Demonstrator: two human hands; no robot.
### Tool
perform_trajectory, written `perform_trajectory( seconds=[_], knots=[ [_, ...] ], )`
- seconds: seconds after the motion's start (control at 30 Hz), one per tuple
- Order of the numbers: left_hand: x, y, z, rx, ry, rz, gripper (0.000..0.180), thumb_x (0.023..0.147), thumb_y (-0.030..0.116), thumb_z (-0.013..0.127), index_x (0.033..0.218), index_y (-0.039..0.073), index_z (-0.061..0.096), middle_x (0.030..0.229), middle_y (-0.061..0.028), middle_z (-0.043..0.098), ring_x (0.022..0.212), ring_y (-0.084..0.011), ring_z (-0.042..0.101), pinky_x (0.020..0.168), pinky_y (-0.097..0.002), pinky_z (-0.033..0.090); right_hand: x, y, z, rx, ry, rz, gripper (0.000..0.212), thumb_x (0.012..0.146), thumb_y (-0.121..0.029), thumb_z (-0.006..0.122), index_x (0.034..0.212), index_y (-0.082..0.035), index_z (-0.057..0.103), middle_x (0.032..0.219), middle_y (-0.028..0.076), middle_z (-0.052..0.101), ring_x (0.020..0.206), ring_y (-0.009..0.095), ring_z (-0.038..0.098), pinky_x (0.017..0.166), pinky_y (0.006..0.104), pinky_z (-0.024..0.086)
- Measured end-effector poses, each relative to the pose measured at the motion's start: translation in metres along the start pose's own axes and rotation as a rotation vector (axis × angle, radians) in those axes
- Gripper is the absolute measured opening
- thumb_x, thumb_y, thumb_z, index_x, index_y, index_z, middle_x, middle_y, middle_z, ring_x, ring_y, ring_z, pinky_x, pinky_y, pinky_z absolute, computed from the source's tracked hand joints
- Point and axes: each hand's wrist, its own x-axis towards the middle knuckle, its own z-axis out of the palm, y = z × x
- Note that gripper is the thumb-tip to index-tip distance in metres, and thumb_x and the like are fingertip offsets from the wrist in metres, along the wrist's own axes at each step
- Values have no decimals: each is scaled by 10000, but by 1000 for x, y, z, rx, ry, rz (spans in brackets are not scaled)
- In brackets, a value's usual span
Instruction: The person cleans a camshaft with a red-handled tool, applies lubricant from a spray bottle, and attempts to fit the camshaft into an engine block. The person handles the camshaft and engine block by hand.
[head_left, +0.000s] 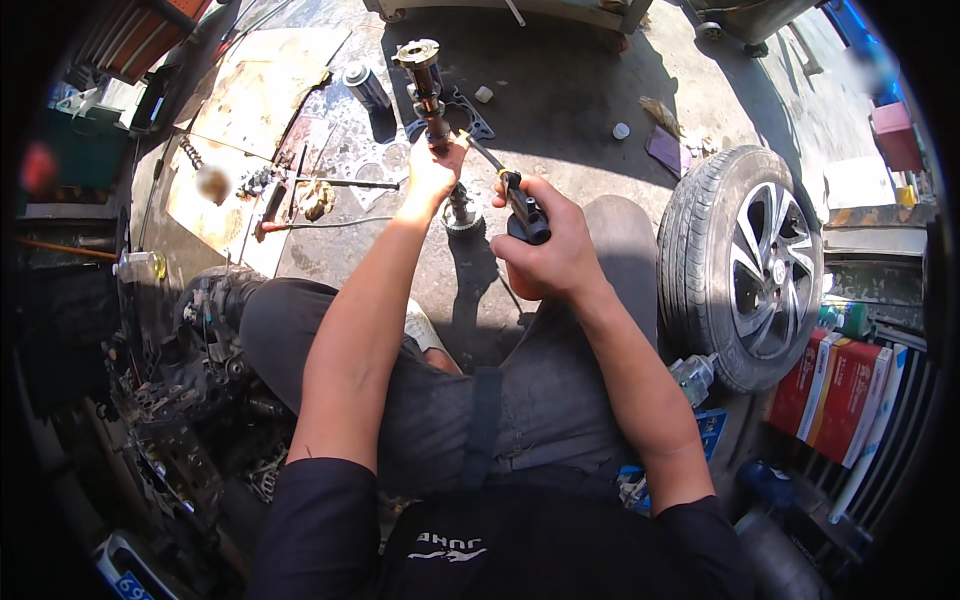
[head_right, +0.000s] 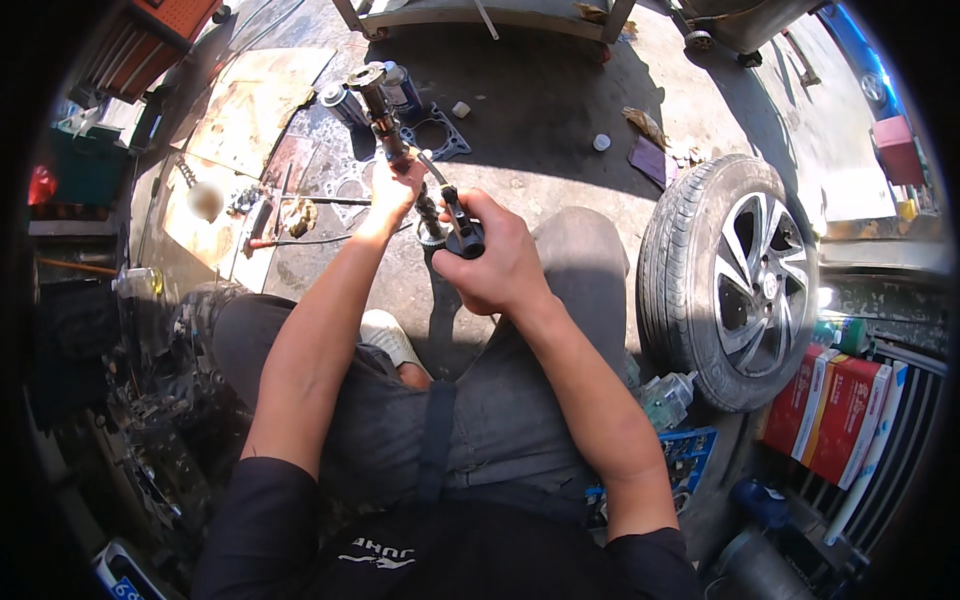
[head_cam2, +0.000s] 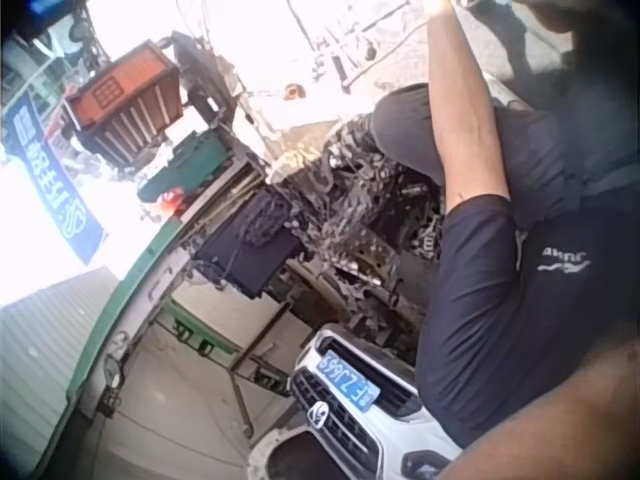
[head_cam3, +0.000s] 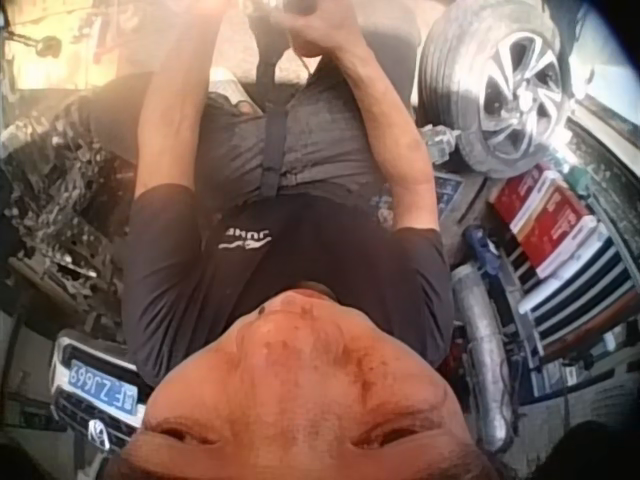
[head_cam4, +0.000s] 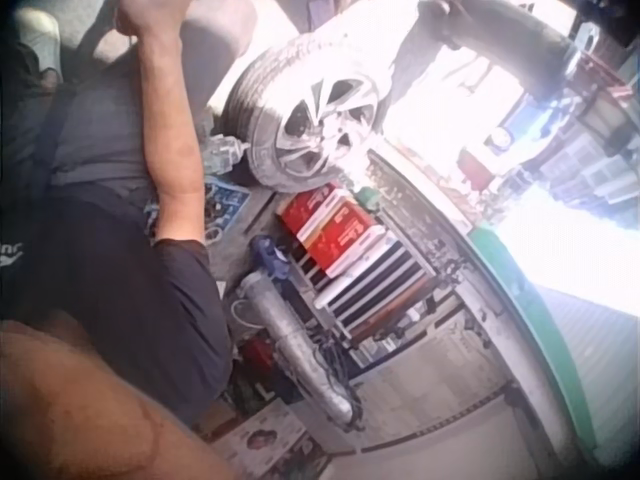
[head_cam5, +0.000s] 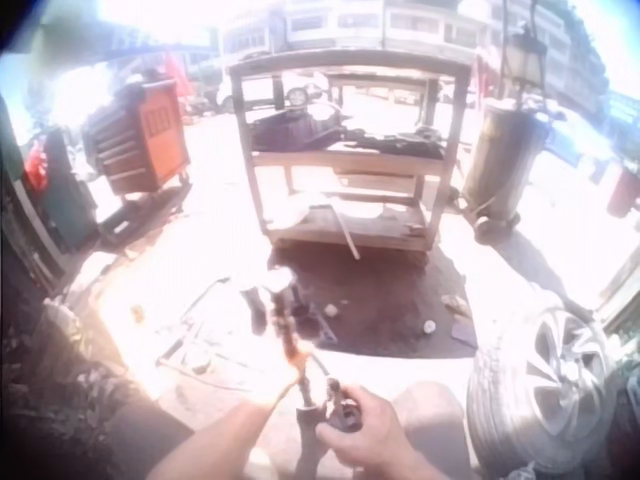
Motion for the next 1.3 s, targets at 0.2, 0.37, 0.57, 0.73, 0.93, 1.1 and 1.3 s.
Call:
perform_trajectory(
  seconds=[0.2, 0.37, 0.57, 0.73, 0.93, 1.1, 1.3],
  knots=[
    [-5, 36, 3, 21, 106, -107, 347, 865, 279, 775, 699, 54, 569, 624, 3, 567, 577, -88, 509, 571, -268, 427, -9, 3, 0, -3, -20, 105, 467, 661, -214, 716, 1079, -24, 635, 882, 140, 690, 789, 236, 672, 750, 327, 520],
    [1, 18, 3, 36, 115, -139, 319, 815, 193, 805, 678, 92, 534, 618, -8, 568, 543, -107, 521, 523, -288, 423, -8, 5, -5, 12, -7, 94, 465, 665, -174, 724, 1093, -17, 631, 894, 111, 697, 817, 204, 670, 757, 315, 519],
    [5, 63, -19, -349, -186, -220, 242, 808, 67, 778, 740, 113, 550, 653, 16, 536, 591, -84, 491, 554, -247, 382, -7, -7, -30, 399, -223, 61, 486, 687, -65, 708, 1157, -16, 596, 877, 22, 639, 778, 100, 605, 717, 259, 490],
    [13, 115, -60, -512, -445, -159, 287, 796, 28, 743, 922, 149, 516, 733, 42, 487, 623, -79, 456, 601, -224, 375, -3, -40, -34, 290, -173, -146, 465, 678, -89, 691, 1125, 6, 607, 955, 85, 657, 876, 143, 636, 804, 278, 505],
    [8, 167, -108, -657, -552, 11, 271, 806, -30, 673, 976, 92, 501, 820, -24, 523, 602, -120, 494, 612, -286, 432, 1, -97, -38, 235, -169, -261, 409, 669, -104, 707, 1057, -5, 620, 906, 72, 641, 742, 118, 614, 683, 254, 491],
    [5, 204, -136, -844, -582, 132, 322, 765, -68, 700, 920, 93, 469, 666, -6, 477, 448, -89, 416, 537, -316, 424, 13, -127, -27, 359, -225, -428, 433, 681, -69, 699, 1096, 5, 602, 913, 50, 636, 638, 58, 579, 613, 213, 467],
    [-4, 212, -145, -845, -520, 162, 281, 767, -49, 696, 891, 78, 478, 607, -3, 478, 444, -86, 421, 517, -296, 400, 17, -163, -25, 375, -317, -254, 394, 684, -64, 700, 1059, 4, 599, 877, 41, 631, 640, 50, 571, 601, 213, 458]
  ],
)
